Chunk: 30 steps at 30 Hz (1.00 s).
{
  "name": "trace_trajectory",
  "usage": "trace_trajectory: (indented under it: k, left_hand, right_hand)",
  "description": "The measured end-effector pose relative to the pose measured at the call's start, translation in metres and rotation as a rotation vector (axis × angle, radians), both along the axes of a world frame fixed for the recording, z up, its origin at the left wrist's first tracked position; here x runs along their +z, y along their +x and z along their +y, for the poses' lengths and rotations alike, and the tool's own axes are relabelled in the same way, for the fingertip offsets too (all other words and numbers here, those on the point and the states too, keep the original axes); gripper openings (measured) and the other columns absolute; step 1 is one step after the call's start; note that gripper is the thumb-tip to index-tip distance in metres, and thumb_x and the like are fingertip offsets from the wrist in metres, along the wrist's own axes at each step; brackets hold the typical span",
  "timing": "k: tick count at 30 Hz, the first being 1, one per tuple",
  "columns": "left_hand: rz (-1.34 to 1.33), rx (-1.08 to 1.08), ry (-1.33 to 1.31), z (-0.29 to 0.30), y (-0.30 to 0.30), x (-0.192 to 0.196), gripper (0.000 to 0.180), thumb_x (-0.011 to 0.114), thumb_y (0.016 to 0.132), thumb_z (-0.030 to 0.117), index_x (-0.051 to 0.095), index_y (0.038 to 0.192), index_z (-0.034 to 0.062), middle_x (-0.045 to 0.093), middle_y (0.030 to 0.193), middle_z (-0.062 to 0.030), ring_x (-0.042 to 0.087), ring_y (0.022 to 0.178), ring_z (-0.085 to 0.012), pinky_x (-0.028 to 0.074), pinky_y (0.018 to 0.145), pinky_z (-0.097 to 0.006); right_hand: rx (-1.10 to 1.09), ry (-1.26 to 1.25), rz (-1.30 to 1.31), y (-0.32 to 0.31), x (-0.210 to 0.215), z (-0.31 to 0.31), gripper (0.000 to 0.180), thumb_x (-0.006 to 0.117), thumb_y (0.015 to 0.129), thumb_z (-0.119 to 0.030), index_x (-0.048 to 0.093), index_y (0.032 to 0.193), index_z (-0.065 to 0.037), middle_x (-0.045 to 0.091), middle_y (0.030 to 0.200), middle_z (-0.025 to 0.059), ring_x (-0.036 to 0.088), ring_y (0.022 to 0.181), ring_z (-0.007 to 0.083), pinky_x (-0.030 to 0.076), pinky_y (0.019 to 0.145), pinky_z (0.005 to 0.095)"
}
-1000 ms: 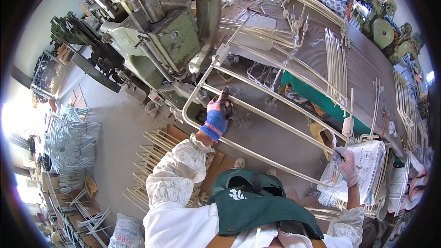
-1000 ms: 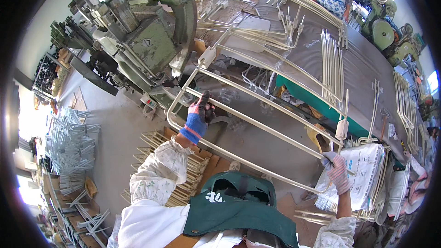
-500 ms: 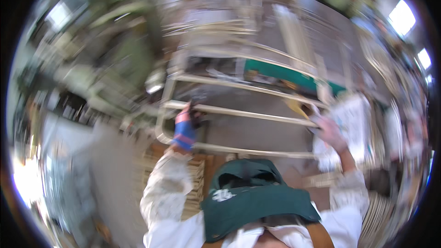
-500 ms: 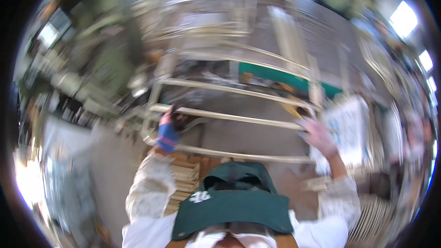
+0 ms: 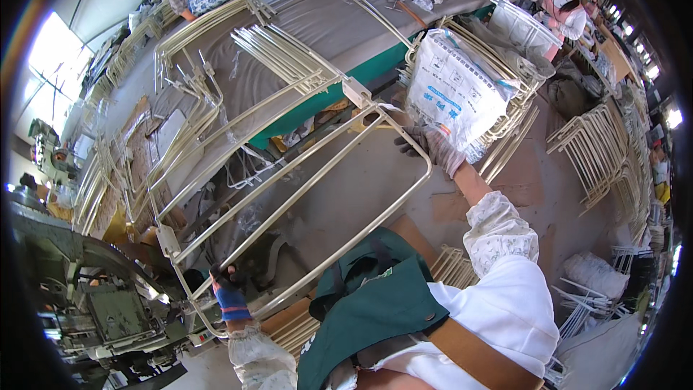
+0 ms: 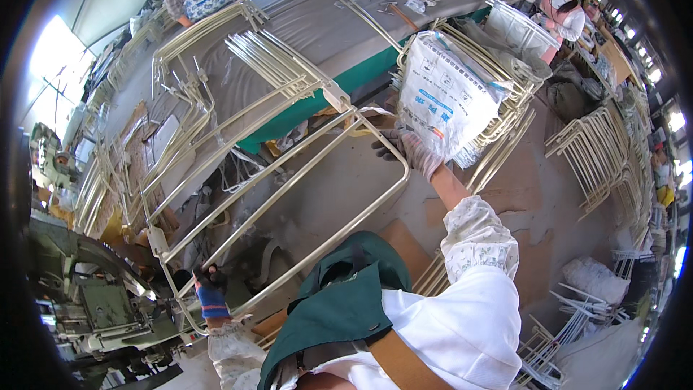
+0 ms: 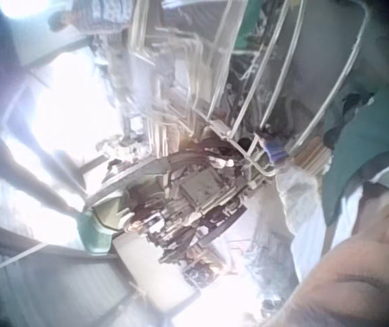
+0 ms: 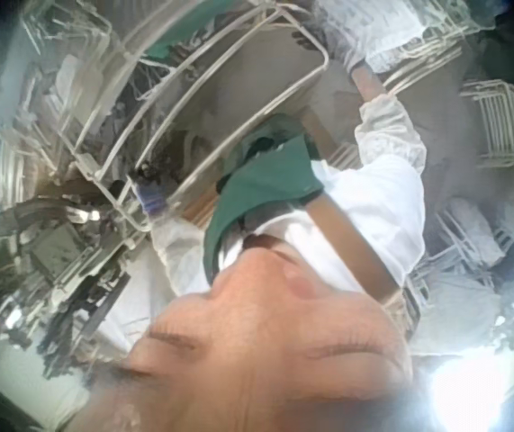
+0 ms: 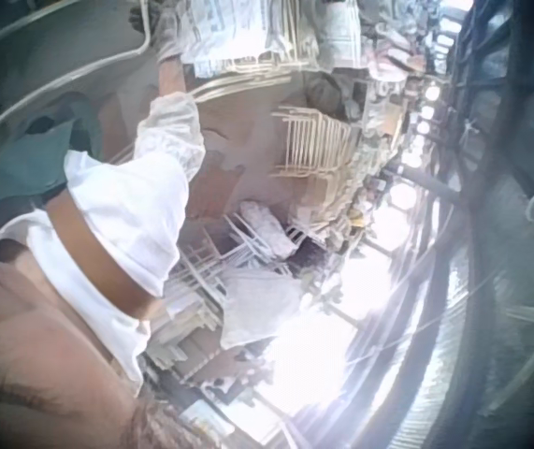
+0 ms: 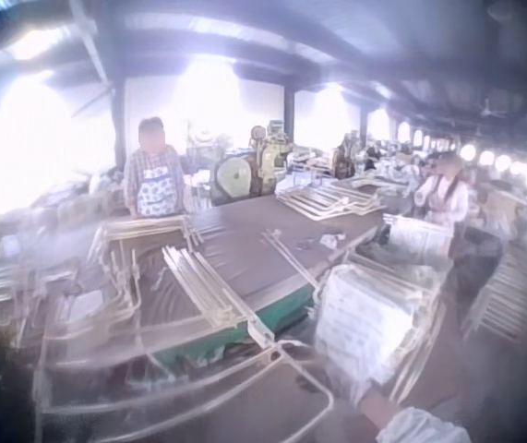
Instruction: The person picks up metal frame components and inserts them into a press machine to join the pieces. They repeat this process for multiple frames, stacking the finished units on the floor.
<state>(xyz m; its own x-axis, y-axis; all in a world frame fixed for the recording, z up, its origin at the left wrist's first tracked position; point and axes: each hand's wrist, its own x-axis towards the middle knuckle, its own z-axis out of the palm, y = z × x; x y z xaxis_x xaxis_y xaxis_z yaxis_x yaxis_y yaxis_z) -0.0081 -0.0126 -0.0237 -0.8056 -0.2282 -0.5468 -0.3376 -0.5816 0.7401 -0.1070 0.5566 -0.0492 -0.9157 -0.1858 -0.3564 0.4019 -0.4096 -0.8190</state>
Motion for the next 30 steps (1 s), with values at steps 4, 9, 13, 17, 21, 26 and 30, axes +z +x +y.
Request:
trace_trajectory:
  k: [4,9,13,17,21,26,30]
  left_hand:
    - [0.076,0.012,-0.173,-0.03,0.008,-0.041,0.031,0.042,0.087,0.038,0.046,0.071,0.0123,0.039,0.052,0.0022,0.032,0.037,-0.0071,0.025,0.034,-0.021]
    - [-0.015,-0.018,-0.019,-0.04,0.014,-0.039,0.03,0.046,0.086,0.04,0.046,0.074,0.0134,0.041,0.052,0.0011,0.031,0.036,-0.0081,0.028,0.034,-0.02]
    - [0.009,0.03,-0.038,-0.016,0.02,-0.016,0.03,0.049,0.086,0.042,0.047,0.077,0.0132,0.041,0.053,0.0006,0.031,0.036,-0.0088,0.029,0.034,-0.021]
    - [-0.004,0.054,-0.051,-0.005,0.017,-0.006,0.028,0.049,0.086,0.041,0.047,0.08,0.0132,0.041,0.053,0.0002,0.031,0.037,-0.0088,0.03,0.035,-0.022]
    - [-0.027,0.082,-0.153,-0.016,0.02,-0.019,0.023,0.049,0.085,0.036,0.048,0.08,0.0136,0.042,0.053,0.0013,0.032,0.037,-0.0079,0.03,0.035,-0.02]
    - [-0.023,0.037,-0.263,0.004,0.011,-0.002,0.02,0.048,0.085,0.032,0.048,0.075,0.0143,0.041,0.052,0.0018,0.031,0.037,-0.0068,0.029,0.034,-0.019]
    - [-0.074,0.098,-0.188,0.008,0.017,0.009,0.019,0.05,0.084,0.031,0.049,0.076,0.0141,0.041,0.052,0.0021,0.033,0.037,-0.0068,0.029,0.034,-0.019]
  right_hand:
    - [0.073,-0.044,0.11,-0.001,-0.007,0.009,0.044,0.041,0.09,-0.03,0.043,0.12,0.002,0.061,0.089,0.0154,0.061,0.067,0.0153,0.05,0.064,0.0223]
    - [-0.1,-0.029,0.046,0.003,0.018,-0.001,0.055,0.033,0.091,-0.044,0.047,0.117,0.002,0.062,0.084,0.0111,0.06,0.066,0.0137,0.048,0.054,0.0209]
    - [-0.062,-0.126,0.072,-0.004,0.002,0.004,0.069,0.032,0.086,-0.057,0.044,0.117,0.004,0.061,0.086,0.012,0.062,0.066,0.0181,0.051,0.054,0.0255]
    - [-0.005,-0.118,0.035,-0.008,-0.004,0.01,0.074,0.032,0.084,-0.061,0.044,0.117,0.004,0.061,0.085,0.0114,0.062,0.067,0.0189,0.051,0.054,0.0273]
    - [0.142,-0.002,-0.02,-0.037,-0.017,0.012,0.072,0.033,0.084,-0.061,0.044,0.118,0.002,0.062,0.088,0.0138,0.063,0.069,0.0222,0.053,0.059,0.0315]
    - [0.053,-0.046,0.008,-0.095,-0.008,-0.007,0.056,0.044,0.085,-0.05,0.048,0.112,-0.001,0.063,0.086,0.0136,0.063,0.063,0.0212,0.053,0.058,0.0304]
    - [0.043,0.124,0.102,-0.109,0.008,-0.015,0.033,0.058,0.083,-0.032,0.06,0.091,0.0,0.063,0.076,0.0129,0.062,0.059,0.0194,0.052,0.054,0.0287]
